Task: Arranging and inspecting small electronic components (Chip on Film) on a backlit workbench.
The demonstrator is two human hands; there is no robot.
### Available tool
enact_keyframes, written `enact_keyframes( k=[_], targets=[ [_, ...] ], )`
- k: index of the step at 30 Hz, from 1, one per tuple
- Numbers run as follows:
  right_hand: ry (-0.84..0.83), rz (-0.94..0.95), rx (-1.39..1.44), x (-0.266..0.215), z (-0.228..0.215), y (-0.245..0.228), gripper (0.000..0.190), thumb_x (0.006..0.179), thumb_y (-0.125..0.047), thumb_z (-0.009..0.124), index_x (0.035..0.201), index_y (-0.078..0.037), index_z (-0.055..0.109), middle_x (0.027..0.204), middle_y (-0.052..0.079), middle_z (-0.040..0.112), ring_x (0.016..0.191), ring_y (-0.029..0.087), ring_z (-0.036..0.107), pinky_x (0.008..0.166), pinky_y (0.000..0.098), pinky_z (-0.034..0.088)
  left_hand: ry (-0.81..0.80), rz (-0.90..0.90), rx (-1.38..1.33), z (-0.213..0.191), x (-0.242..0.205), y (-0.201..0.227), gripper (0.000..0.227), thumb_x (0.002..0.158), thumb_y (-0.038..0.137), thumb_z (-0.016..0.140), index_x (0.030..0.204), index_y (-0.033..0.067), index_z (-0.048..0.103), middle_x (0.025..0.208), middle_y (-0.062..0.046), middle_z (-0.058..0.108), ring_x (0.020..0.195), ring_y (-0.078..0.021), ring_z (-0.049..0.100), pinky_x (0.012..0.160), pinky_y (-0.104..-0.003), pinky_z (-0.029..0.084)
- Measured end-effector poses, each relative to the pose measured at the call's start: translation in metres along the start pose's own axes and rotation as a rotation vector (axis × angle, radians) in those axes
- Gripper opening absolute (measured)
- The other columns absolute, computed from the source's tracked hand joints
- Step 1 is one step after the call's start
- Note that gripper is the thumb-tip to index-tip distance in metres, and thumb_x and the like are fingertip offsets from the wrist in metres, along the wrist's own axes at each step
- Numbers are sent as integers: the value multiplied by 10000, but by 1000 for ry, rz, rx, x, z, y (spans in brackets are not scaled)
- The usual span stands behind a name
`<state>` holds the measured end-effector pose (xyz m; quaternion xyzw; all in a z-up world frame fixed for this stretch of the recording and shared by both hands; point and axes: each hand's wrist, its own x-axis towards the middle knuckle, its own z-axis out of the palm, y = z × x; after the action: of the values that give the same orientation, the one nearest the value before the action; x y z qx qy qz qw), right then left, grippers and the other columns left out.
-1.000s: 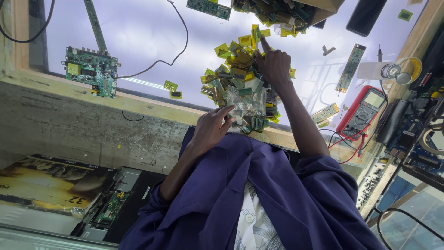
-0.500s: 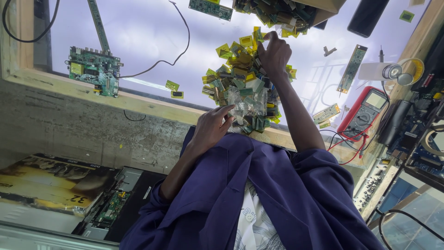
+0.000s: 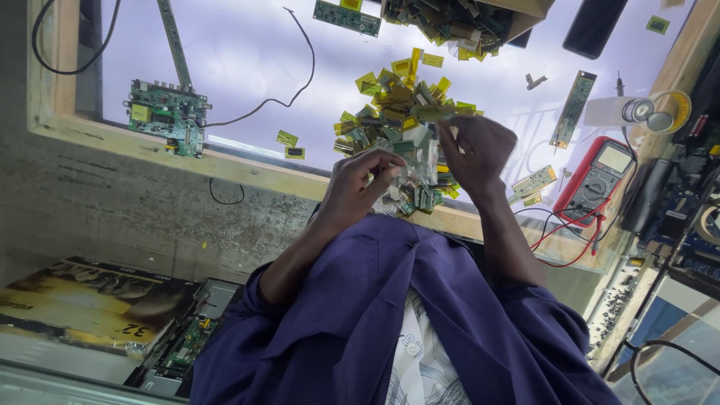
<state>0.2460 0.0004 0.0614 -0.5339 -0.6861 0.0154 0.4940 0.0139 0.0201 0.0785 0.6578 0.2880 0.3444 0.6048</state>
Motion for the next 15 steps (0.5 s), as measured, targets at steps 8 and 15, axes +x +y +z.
enact_keyframes(
  k=[8,15],
  targets=[
    [44,-537,-138,17,-61,-81,163,808,128,806,733,-4,747,474,58,445,385,172,370,388,313,337,-72,110,-310,16,12,63,194,961,256,613,933,66,636,650,-38,569,572,-112,570,529,-249,464],
    [171,-555,-13,5,-59,-77,144,819,104,794,730,0,749,448,40,439,364,159,341,366,306,315,-18,139,-265,22,0,71,152,936,230,642,869,94,632,623,-18,534,557,-80,480,491,-222,414]
  ],
)
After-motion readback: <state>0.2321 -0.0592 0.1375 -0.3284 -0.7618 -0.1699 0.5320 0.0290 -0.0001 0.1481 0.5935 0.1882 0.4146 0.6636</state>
